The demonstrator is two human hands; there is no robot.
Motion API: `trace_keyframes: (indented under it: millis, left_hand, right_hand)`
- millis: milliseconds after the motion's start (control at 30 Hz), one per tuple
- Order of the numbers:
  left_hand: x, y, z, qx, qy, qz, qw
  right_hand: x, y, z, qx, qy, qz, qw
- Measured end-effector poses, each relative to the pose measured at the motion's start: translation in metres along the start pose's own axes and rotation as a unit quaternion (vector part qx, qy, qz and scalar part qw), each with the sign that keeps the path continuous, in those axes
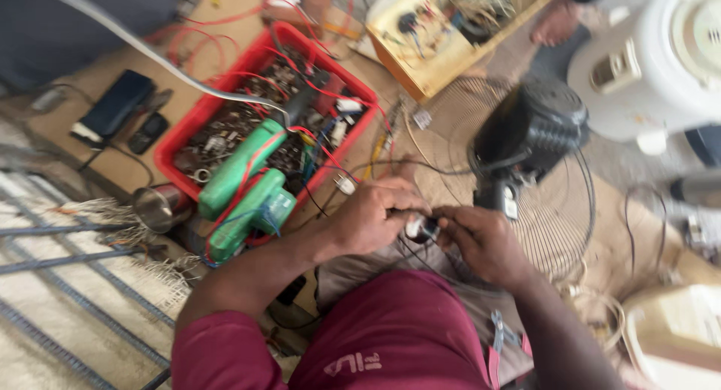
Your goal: The person wraps black tape around electrical wires for a fan motor and uses pliers to strip or cut wires while sitting on the floor surrounded by tools and electronics.
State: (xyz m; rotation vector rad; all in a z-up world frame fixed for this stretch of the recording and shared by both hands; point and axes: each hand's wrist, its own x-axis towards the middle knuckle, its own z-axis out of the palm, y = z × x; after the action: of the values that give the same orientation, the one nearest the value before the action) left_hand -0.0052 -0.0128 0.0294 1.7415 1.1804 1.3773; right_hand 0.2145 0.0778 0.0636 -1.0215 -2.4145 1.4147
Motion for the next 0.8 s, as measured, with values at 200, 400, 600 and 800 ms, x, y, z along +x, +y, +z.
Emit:
trace_keyframes:
  millis: [200,400,600,800]
  left_hand:
    - [0.011,0.017,0.008,0.089,-0.022,0.084,0.992]
    - [0.002,0.009,0.016,0.059,0.046,0.027,0.997]
    - [-0.017,-0.035,0.026,-0.3,0.056,-0.4,0.864]
    - [0.005,-0.043,0.023,-0.251,0.013,-0.565,0.786]
  right_hand:
    - [-0.006,0.017,-0.013,0.096,-0.047,0.037,0.994]
    - [-0.002,0.012,-0.015,0.059,-0.036,-0.039,0.997]
    - [-0.004,0.008,-0.01,0.004,0.005,-0.067,0.998]
    - [-0.005,0.001,-0.001,-0.025,0.032,-0.171,0.984]
